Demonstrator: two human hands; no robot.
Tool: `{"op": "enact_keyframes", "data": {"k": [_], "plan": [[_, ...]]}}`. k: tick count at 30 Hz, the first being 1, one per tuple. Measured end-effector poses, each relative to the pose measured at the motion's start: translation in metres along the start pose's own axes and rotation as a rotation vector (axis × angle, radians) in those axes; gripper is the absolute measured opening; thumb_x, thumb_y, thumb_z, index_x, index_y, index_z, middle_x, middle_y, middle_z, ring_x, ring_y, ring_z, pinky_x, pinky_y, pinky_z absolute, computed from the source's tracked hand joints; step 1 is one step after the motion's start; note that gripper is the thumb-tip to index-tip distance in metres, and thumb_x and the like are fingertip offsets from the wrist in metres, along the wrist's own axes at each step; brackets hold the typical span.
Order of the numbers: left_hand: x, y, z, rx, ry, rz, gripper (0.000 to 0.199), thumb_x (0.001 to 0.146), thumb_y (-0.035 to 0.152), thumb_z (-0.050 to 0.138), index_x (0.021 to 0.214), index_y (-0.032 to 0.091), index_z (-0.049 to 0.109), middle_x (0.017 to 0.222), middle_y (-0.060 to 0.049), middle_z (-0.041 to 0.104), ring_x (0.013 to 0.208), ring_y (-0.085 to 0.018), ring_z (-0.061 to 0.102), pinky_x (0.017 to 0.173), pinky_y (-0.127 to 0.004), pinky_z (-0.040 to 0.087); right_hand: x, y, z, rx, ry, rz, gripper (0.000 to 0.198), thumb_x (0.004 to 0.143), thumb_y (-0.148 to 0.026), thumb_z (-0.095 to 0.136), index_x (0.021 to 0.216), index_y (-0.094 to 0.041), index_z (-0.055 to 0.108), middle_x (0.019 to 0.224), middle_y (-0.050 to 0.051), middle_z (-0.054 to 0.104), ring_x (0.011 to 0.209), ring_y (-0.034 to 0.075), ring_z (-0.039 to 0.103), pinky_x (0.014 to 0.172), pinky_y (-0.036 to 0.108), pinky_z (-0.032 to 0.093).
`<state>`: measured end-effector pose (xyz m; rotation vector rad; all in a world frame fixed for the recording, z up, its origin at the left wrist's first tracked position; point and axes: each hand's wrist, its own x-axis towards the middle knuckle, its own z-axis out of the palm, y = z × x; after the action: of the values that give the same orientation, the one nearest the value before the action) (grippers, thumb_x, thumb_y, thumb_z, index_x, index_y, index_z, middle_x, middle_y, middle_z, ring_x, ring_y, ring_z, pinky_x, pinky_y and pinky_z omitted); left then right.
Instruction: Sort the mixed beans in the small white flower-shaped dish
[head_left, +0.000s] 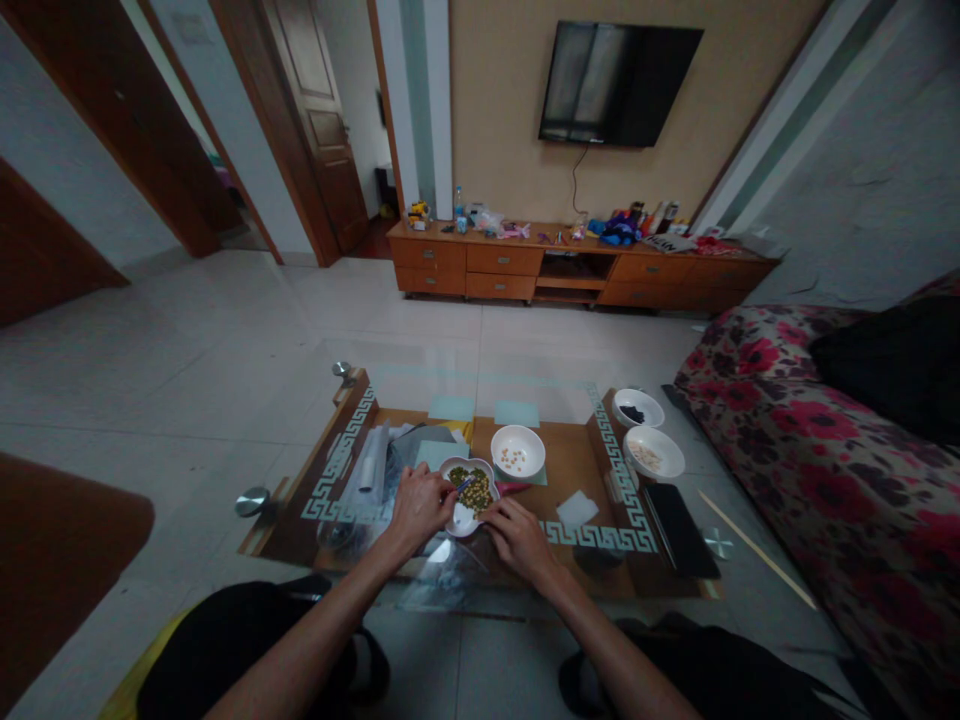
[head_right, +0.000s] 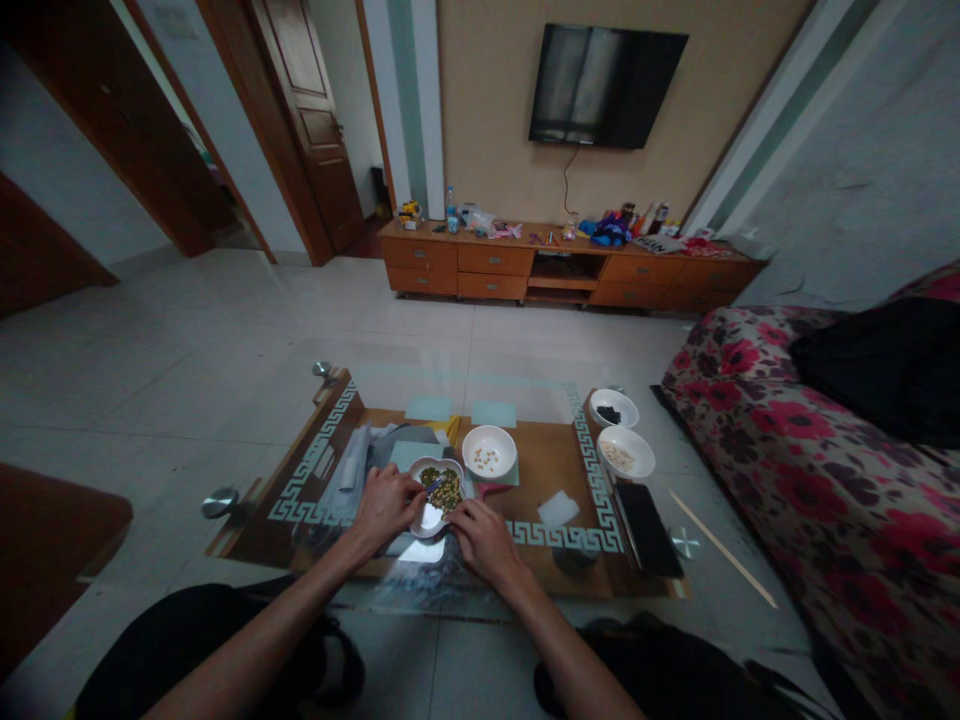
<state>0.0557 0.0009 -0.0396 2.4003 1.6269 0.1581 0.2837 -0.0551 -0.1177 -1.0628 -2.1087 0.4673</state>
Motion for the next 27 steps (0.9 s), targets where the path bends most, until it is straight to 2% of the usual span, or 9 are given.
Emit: {"op": "enact_keyframes", "data": {"k": [8, 14, 22, 27], "plan": [[0.000, -0.001, 0.001, -0.016, 0.036, 0.032, 0.026, 0.099, 0.031, 0.062, 0.089, 0.024, 0.085, 0.092, -0.009, 0.080, 0.100, -0.031, 0.062, 0.086, -0.044, 0.032, 0.000, -0.001, -0.002, -0.020, -0.004, -0.003, 0.025, 0.094, -0.002, 0.064, 0.110, -0.019, 0.071, 0.105, 0.007, 0.068, 0.095, 0.025, 0.064, 0.081, 0.033, 0.050], [-0.001, -0.005, 0.005, -0.046, 0.075, 0.054, 0.024, 0.100, 0.030, 0.063, 0.090, 0.025, 0.085, 0.091, -0.008, 0.080, 0.098, -0.030, 0.062, 0.086, -0.044, 0.033, 0.001, -0.001, -0.001, 0.003, 0.012, -0.011, 0.021, 0.097, -0.005, 0.062, 0.111, -0.019, 0.071, 0.105, 0.008, 0.069, 0.095, 0.025, 0.064, 0.080, 0.033, 0.051], [0.016, 0.008, 0.007, -0.201, 0.299, 0.132, 0.018, 0.102, 0.031, 0.067, 0.104, 0.028, 0.084, 0.097, -0.004, 0.081, 0.098, -0.026, 0.062, 0.087, -0.044, 0.034, 0.001, -0.001, 0.001, -0.011, 0.029, -0.023, 0.020, 0.097, -0.005, 0.063, 0.110, -0.018, 0.071, 0.104, 0.007, 0.069, 0.094, 0.024, 0.064, 0.079, 0.033, 0.050], [0.030, 0.016, 0.018, -0.125, 0.232, 0.215, 0.019, 0.105, 0.033, 0.065, 0.112, 0.030, 0.083, 0.099, -0.005, 0.079, 0.099, -0.027, 0.060, 0.085, -0.043, 0.034, 0.002, -0.001, 0.001, -0.020, 0.028, -0.024, 0.021, 0.097, -0.004, 0.062, 0.110, -0.019, 0.071, 0.104, 0.007, 0.069, 0.093, 0.025, 0.064, 0.078, 0.033, 0.050]]}}
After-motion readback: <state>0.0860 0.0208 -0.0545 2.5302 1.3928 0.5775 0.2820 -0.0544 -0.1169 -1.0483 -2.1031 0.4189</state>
